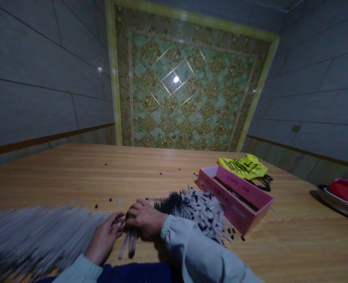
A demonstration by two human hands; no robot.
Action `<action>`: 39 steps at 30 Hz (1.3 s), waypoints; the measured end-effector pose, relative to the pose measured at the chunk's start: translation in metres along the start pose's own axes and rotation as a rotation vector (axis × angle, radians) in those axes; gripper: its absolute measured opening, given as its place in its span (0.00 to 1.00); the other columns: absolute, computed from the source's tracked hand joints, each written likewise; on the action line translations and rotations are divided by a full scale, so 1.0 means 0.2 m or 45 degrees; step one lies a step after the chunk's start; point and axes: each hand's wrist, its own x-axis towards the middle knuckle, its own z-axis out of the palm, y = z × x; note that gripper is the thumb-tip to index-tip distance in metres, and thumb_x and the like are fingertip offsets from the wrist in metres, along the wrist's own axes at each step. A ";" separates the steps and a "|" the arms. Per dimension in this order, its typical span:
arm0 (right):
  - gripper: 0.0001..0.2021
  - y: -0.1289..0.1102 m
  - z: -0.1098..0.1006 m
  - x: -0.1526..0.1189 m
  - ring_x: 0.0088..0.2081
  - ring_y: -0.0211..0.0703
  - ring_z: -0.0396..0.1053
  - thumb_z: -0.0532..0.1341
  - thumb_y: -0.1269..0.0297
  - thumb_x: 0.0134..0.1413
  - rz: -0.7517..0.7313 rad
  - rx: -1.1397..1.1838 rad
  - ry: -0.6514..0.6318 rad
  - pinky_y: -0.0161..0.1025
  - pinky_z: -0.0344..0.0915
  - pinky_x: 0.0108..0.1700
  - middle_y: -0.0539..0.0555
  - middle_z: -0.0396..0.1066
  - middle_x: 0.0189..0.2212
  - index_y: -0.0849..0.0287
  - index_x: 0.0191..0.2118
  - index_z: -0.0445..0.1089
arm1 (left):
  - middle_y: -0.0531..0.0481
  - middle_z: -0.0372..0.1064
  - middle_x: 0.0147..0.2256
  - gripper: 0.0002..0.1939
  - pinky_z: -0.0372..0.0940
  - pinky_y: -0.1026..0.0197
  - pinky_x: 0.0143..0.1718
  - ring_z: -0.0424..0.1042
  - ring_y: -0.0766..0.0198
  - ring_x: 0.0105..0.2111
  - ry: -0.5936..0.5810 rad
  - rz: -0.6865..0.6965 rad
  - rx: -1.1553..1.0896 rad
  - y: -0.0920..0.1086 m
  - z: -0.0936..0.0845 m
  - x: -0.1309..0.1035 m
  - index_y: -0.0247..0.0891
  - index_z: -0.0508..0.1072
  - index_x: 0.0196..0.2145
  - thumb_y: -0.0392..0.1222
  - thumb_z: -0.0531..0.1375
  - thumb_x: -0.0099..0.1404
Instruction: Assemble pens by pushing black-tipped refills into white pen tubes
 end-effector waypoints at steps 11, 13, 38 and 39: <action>0.24 0.13 -0.09 0.00 0.51 0.47 0.57 0.60 0.66 0.44 0.208 -0.047 -0.049 0.42 0.52 0.52 0.56 0.63 0.49 0.56 0.50 0.61 | 0.42 0.75 0.37 0.15 0.66 0.59 0.41 0.74 0.59 0.39 0.029 0.125 0.221 0.01 0.01 0.00 0.35 0.70 0.42 0.35 0.51 0.56; 0.16 0.17 -0.06 0.02 0.48 0.46 0.60 0.57 0.69 0.50 0.488 -0.084 -0.024 0.41 0.55 0.49 0.57 0.66 0.45 0.58 0.47 0.64 | 0.42 0.74 0.37 0.15 0.65 0.58 0.42 0.73 0.59 0.39 0.027 0.148 0.257 0.01 0.01 0.00 0.35 0.70 0.41 0.35 0.51 0.57; 0.07 0.01 -0.20 -0.09 0.32 0.41 0.67 0.59 0.67 0.48 1.032 0.926 1.439 0.36 0.64 0.35 0.52 0.69 0.30 0.60 0.36 0.67 | 0.44 0.73 0.32 0.12 0.62 0.56 0.39 0.71 0.56 0.36 -0.055 0.299 0.268 0.09 -0.01 -0.04 0.39 0.77 0.31 0.41 0.53 0.59; 0.08 -0.03 -0.17 -0.11 0.30 0.40 0.68 0.61 0.65 0.46 1.076 1.173 1.536 0.37 0.65 0.33 0.51 0.69 0.28 0.60 0.34 0.67 | 0.44 0.74 0.33 0.12 0.63 0.57 0.40 0.71 0.56 0.36 -0.065 0.297 0.226 0.10 0.00 -0.04 0.39 0.77 0.32 0.42 0.54 0.59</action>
